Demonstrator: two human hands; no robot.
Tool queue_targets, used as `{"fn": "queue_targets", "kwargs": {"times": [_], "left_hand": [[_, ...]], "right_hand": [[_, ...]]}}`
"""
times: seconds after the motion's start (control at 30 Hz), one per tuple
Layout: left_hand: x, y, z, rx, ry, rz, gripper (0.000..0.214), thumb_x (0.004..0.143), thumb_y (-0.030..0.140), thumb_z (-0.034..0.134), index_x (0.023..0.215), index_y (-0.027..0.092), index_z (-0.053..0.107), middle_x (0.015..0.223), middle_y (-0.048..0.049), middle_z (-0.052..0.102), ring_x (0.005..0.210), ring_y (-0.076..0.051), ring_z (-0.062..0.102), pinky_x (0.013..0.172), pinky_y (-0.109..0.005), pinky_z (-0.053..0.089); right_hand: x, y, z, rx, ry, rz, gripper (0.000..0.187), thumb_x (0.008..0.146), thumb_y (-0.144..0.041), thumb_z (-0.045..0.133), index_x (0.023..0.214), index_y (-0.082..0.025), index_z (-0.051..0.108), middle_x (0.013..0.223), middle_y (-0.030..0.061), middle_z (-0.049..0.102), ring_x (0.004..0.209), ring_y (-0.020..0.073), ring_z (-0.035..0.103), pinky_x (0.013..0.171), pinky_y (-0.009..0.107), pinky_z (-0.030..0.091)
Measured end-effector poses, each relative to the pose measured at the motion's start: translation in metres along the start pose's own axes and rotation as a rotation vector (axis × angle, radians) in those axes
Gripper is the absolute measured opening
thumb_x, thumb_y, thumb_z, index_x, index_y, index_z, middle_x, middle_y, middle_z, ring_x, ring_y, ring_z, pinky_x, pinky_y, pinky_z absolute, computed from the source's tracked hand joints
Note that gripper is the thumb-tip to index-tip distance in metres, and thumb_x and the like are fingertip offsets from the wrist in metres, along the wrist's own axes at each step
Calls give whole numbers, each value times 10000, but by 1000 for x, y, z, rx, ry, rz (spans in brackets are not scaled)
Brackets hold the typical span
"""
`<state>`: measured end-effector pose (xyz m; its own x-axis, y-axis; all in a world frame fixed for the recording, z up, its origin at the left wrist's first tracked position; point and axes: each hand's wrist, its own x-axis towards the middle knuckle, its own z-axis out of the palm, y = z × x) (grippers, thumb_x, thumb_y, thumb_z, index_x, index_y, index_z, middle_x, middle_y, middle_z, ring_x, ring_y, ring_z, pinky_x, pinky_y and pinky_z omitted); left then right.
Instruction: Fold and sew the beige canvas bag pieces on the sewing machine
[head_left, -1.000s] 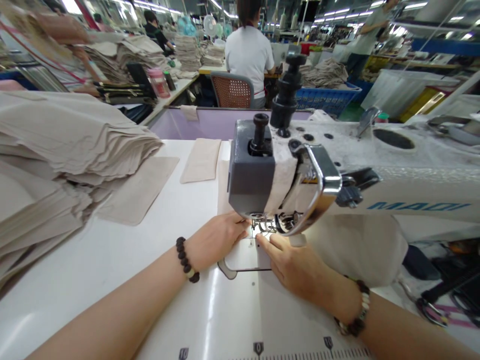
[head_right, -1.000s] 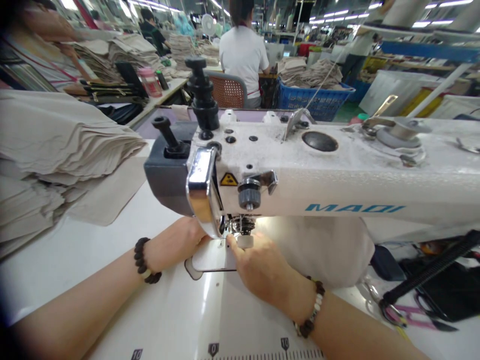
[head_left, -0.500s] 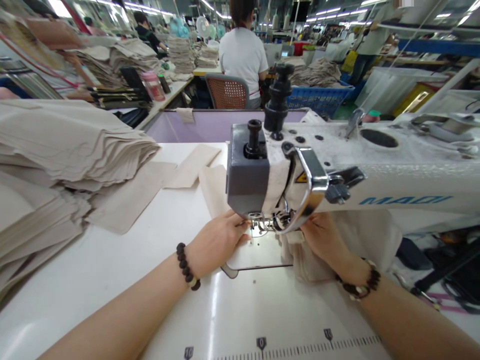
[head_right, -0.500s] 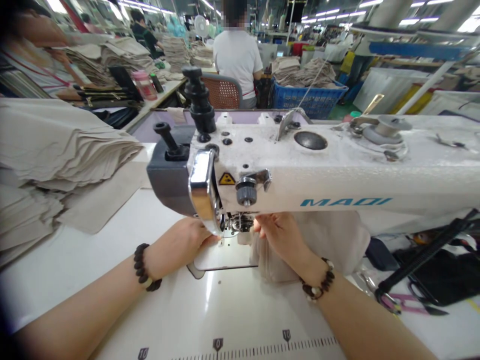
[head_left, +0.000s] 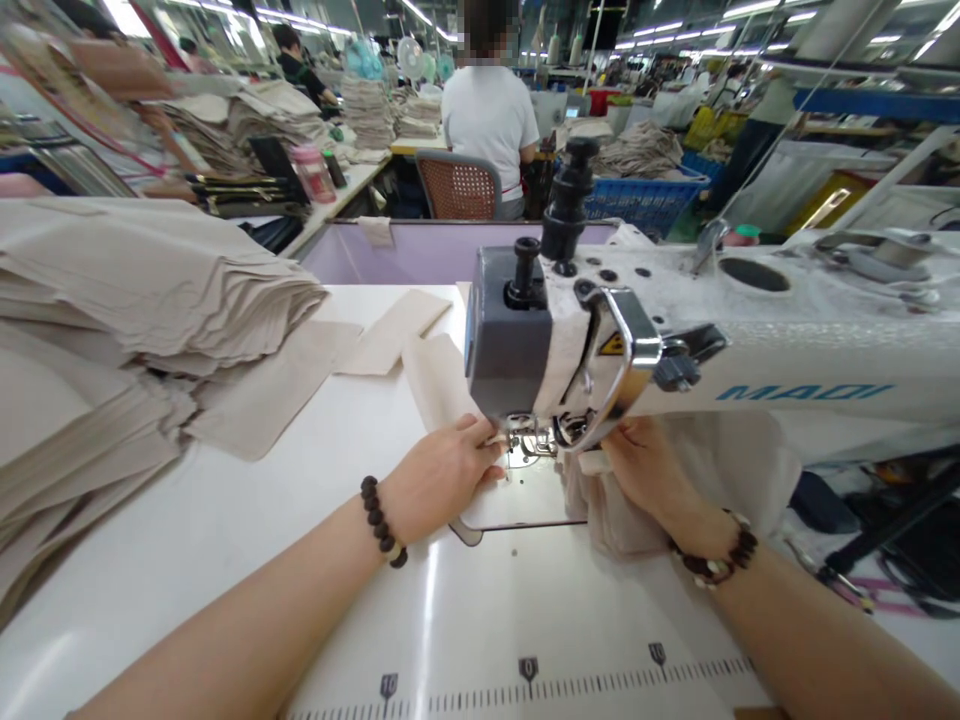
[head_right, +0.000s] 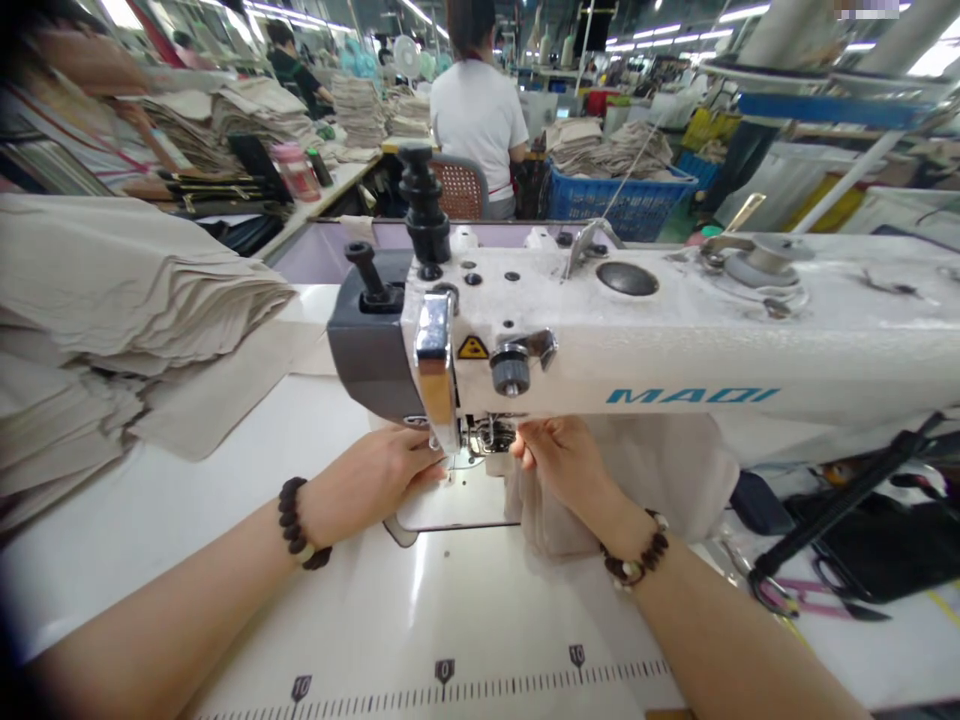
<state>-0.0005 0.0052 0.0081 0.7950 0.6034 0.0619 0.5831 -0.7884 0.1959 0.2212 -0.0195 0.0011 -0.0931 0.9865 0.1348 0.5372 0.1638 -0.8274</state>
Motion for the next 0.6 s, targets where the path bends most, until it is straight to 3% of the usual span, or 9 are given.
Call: {"fn": "queue_targets", "kwargs": {"times": [0.13,0.3,0.6], "left_hand": [[-4,12,-15,-43,-83,-32,229,867,305,506,803,109,608,850,-87,561,772,-195,547,694,-326,473],[-11,30,-25,-112,-221,-55,244,859,312,522,756,111,613,842,-94,577,818,-206,562,734,-332,487],[-13,33,-10,-66,-210,11,133,814,234,596,884,123,616,921,-77,591,935,-229,539,819,-359,466]], "right_hand": [[-9,-2,2,-186,-117,-196,410,902,-319,345,582,-170,552,554,41,595,527,158,552,499,250,390],[-21,-20,10,-597,-389,-492,193,892,-240,441,955,-181,614,777,38,634,687,159,566,590,253,356],[-24,-13,7,-631,-408,-562,204,915,-279,423,991,-187,588,766,8,619,677,140,544,595,274,314]]}}
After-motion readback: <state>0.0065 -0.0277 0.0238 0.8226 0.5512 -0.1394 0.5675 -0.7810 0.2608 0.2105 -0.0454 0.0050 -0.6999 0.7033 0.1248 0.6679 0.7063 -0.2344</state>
